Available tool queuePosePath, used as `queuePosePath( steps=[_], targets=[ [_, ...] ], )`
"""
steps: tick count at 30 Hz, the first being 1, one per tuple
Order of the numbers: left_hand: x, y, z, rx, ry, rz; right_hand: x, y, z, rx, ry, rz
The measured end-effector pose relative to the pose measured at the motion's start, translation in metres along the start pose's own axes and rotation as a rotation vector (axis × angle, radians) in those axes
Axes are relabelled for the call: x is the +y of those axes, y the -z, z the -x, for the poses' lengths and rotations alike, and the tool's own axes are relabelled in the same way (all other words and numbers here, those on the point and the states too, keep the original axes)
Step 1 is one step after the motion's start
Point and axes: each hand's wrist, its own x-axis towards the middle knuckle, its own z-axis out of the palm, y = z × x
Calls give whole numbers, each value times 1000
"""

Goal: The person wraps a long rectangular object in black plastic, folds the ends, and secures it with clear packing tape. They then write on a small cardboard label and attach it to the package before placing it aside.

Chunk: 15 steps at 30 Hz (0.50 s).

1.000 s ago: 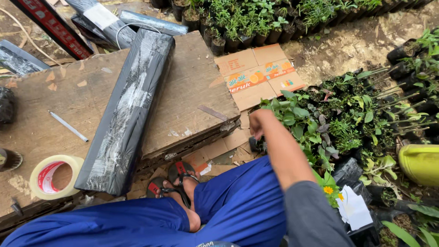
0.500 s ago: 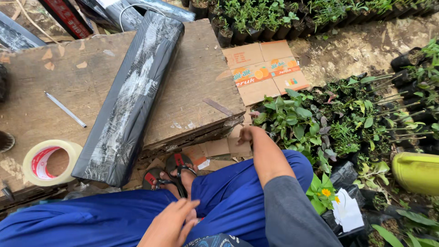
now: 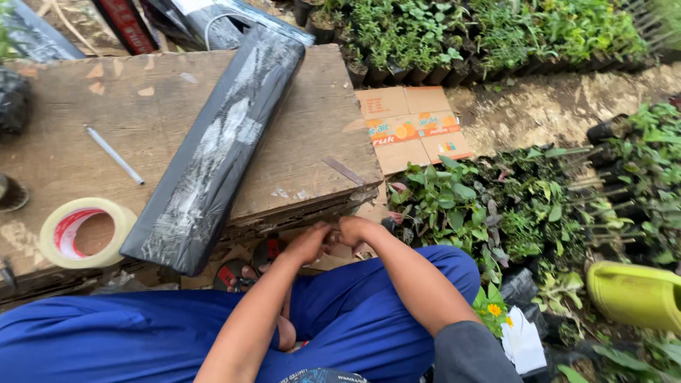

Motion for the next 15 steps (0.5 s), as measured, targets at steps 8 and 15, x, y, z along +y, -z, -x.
queuePosePath(
  steps=[8, 15],
  targets=[
    [-1, 32, 17, -39, 211, 86, 6, -19, -25, 257, 378, 199],
    [18, 30, 34, 132, 333, 200, 21, -20, -26, -50, 176, -606]
  ],
)
